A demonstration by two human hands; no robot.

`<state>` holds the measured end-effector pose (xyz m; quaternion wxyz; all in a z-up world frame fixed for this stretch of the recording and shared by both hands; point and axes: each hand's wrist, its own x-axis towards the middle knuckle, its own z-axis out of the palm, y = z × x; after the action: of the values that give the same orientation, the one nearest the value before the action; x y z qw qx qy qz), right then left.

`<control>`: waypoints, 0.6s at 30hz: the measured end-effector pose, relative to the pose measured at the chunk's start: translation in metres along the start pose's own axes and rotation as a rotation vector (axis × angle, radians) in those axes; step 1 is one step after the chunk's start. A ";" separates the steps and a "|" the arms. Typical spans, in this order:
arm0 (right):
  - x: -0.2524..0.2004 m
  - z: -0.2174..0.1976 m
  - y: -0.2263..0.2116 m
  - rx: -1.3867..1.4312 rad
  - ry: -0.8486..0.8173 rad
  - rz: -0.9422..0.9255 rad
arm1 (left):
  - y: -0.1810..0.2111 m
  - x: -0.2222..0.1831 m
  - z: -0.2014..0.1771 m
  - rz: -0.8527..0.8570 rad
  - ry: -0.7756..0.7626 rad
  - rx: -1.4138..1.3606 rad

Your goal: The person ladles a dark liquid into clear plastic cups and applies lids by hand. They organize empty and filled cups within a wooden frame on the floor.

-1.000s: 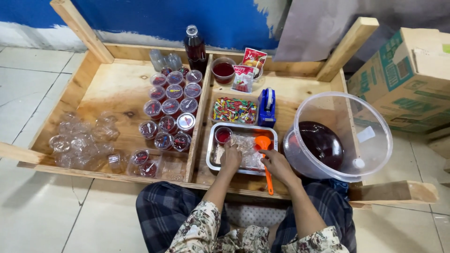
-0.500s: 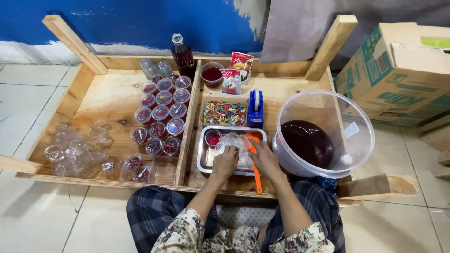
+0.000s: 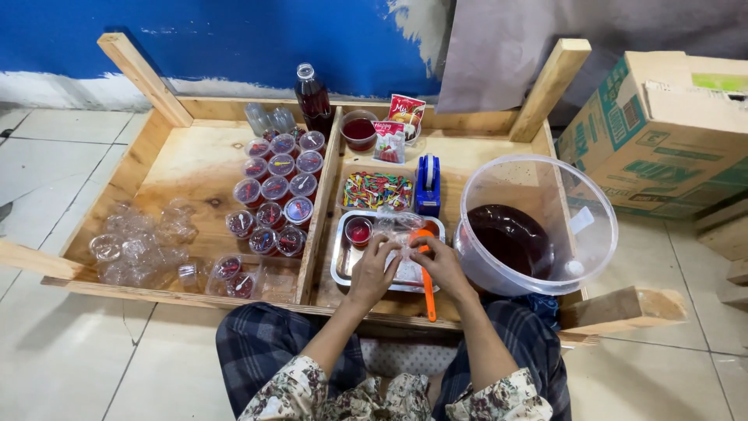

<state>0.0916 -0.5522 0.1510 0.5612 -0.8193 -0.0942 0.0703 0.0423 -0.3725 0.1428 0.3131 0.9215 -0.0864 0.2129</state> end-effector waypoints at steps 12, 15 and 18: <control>-0.017 -0.013 -0.031 0.348 -0.088 0.010 | 0.001 0.016 -0.017 -0.606 -0.286 -1.116; -0.016 -0.009 -0.028 0.353 -0.079 -0.002 | -0.013 0.015 0.006 -0.621 -0.177 -1.281; -0.014 -0.010 -0.025 0.163 -0.067 -0.059 | -0.012 0.015 0.001 -0.630 -0.134 -1.248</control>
<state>0.0781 -0.5556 0.1779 0.6242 -0.7651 -0.1312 0.0884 0.0596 -0.3644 0.1422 0.8241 0.5622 0.0596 -0.0346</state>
